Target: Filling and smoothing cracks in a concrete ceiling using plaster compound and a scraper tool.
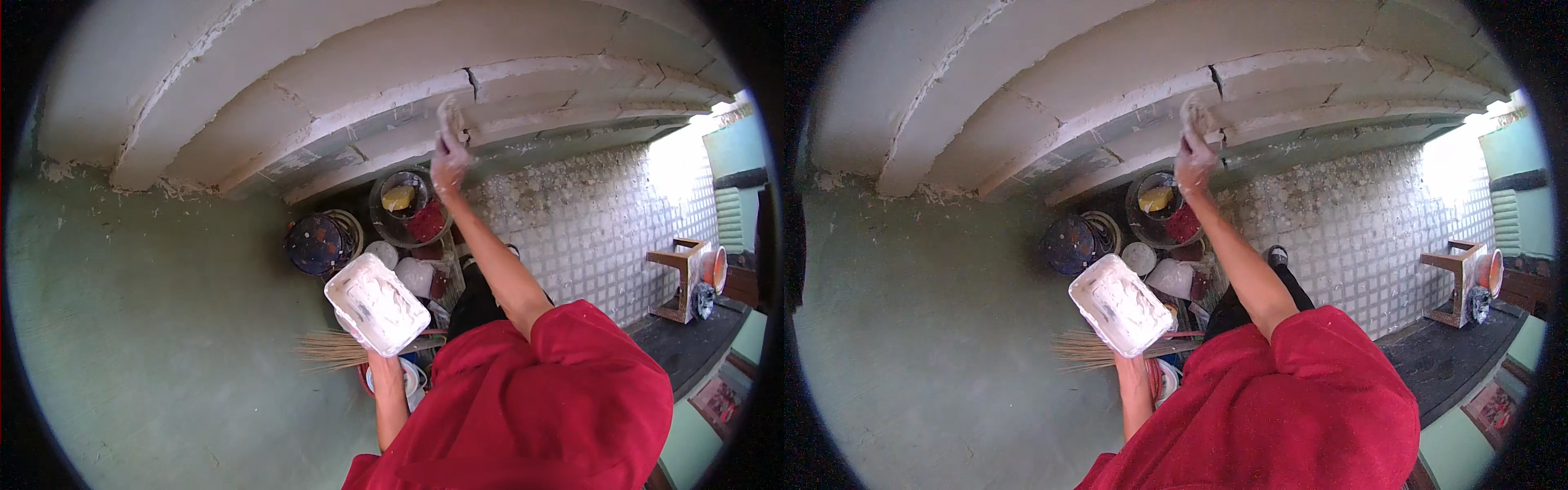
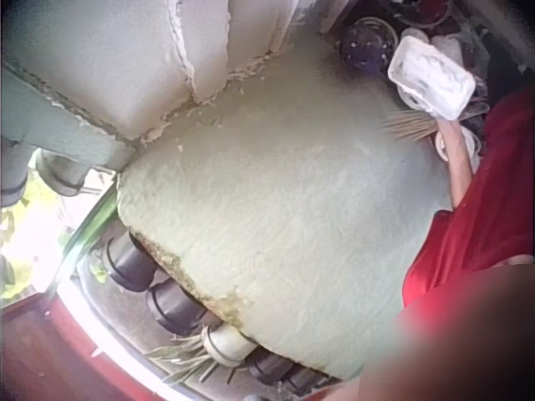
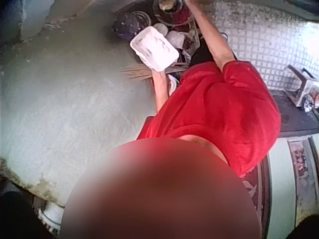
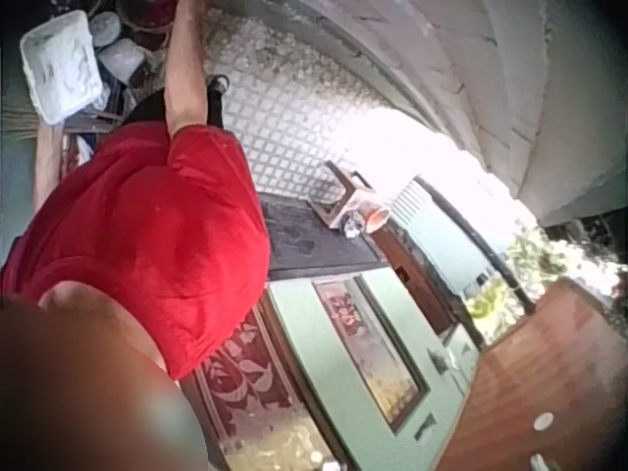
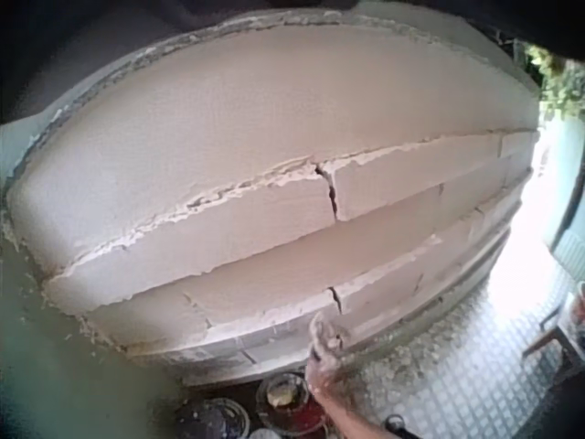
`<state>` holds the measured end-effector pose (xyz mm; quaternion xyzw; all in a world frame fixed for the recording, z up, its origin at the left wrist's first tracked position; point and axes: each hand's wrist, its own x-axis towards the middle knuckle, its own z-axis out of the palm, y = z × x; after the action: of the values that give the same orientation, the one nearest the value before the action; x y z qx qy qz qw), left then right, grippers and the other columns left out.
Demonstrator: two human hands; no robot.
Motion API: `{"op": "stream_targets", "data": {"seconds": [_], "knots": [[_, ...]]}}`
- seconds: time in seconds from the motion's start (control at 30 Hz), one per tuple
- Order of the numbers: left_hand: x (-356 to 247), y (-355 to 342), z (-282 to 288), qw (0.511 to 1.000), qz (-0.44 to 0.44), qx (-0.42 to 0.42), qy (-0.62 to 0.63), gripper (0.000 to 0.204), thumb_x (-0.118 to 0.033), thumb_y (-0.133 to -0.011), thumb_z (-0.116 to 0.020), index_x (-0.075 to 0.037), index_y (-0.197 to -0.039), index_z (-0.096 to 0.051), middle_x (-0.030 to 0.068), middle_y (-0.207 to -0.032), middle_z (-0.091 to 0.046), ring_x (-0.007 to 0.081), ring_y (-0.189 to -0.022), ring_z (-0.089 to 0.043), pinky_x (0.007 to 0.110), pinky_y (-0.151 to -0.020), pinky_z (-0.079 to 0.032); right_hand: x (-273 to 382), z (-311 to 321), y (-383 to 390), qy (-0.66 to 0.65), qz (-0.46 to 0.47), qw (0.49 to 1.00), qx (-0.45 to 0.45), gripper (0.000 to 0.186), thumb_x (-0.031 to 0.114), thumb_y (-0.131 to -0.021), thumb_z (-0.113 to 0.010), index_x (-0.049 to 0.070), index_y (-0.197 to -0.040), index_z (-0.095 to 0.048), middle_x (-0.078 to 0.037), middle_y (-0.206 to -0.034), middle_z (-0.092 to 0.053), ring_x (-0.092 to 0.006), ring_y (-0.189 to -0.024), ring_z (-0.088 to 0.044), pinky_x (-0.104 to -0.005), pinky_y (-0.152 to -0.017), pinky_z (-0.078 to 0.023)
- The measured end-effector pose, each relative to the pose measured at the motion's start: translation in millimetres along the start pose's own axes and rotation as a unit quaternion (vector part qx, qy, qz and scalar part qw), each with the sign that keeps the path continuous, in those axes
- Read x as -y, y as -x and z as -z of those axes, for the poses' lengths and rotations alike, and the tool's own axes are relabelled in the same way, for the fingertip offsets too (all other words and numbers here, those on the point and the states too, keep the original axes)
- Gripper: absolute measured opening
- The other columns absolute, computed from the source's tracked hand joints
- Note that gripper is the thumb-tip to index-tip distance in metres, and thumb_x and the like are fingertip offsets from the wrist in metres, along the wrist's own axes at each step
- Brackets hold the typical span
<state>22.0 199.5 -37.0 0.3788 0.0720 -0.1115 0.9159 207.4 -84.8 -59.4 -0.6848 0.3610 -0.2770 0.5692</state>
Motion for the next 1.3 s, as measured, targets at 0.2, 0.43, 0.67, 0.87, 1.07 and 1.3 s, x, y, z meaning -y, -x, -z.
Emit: {"op": "stream_targets", "data": {"seconds": [0.2, 0.43, 0.67, 0.87, 1.07, 1.3], "knots": [[2.8, -9.2, -1.3, 0.989, 0.048, 0.056, 0.131, 0.066, -0.056, -0.092, -0.038, -0.014, -0.143, -0.033, 0.0080, -0.141, -0.044, 0.0282, -0.124, -0.047, 0.046, -0.103, -0.040, 7.2, -16.3, 29.8, -0.114, 0.363, 0.924, -0.037, 0.045, -0.007, -0.078, -0.058, 0.009, -0.120, -0.063, -0.023, -0.095, -0.066, -0.0236, -0.069, -0.065, -0.0351, -0.066, -0.049], [7.2, -7.6, 3.2, 0.988, 0.050, -0.057, 0.135, 0.074, -0.065, -0.086, -0.044, -0.015, -0.141, -0.037, 0.0079, -0.137, -0.048, 0.0313, -0.117, -0.053, 0.049, -0.097, -0.046, 13.6, -2.7, -9.2, -0.056, 0.246, 0.954, -0.163, 0.058, -0.012, -0.078, -0.052, 0.008, -0.132, -0.052, -0.020, -0.132, -0.051, -0.0242, -0.121, -0.053, -0.0325, -0.094, -0.045], [0.4, -6.4, -26.3, 0.992, 0.043, -0.083, 0.081, 0.056, -0.047, -0.096, -0.038, -0.011, -0.139, -0.038, 0.0101, -0.128, -0.055, 0.0258, -0.107, -0.060, 0.041, -0.088, -0.053, 24.1, -35.4, 11.9, -0.068, 0.240, 0.962, -0.111, 0.071, -0.010, -0.072, -0.047, 0.006, -0.140, -0.040, -0.021, -0.144, -0.036, -0.0384, -0.137, -0.028, -0.0460, -0.112, -0.022], [10.9, -25.3, -15.1, 0.989, 0.085, 0.052, 0.110, 0.073, -0.064, -0.087, -0.042, -0.016, -0.141, -0.038, 0.0087, -0.139, -0.047, 0.0323, -0.120, -0.051, 0.050, -0.100, -0.043, 6.8, -22.0, 49.0, -0.086, 0.275, 0.958, 0.015, 0.064, -0.011, -0.073, -0.048, 0.004, -0.135, -0.046, -0.022, -0.135, -0.047, -0.0357, -0.127, -0.043, -0.0394, -0.103, -0.037], [15.3, -6.3, -20.5, 0.999, 0.050, -0.019, 0.009, 0.073, -0.065, -0.087, -0.042, -0.016, -0.141, -0.038, 0.0088, -0.139, -0.047, 0.0323, -0.120, -0.051, 0.050, -0.100, -0.043, 18.2, 35.5, 39.9, -0.132, 0.085, 0.987, -0.013, 0.043, -0.008, -0.082, -0.053, 0.002, -0.123, -0.057, -0.022, -0.125, -0.055, -0.0320, -0.110, -0.060, -0.0356, -0.089, -0.048], [5.9, 4.7, -21.5, 0.986, 0.022, -0.103, -0.129, 0.074, -0.065, -0.086, -0.042, -0.016, -0.141, -0.038, 0.0088, -0.139, -0.047, 0.0324, -0.120, -0.050, 0.050, -0.100, -0.043, 16.2, 3.0, -10.9, -0.081, 0.254, 0.951, -0.153, 0.042, -0.002, -0.085, -0.056, 0.009, -0.125, -0.058, -0.020, -0.118, -0.061, -0.0294, -0.101, -0.065, -0.0325, -0.083, -0.049]]}}
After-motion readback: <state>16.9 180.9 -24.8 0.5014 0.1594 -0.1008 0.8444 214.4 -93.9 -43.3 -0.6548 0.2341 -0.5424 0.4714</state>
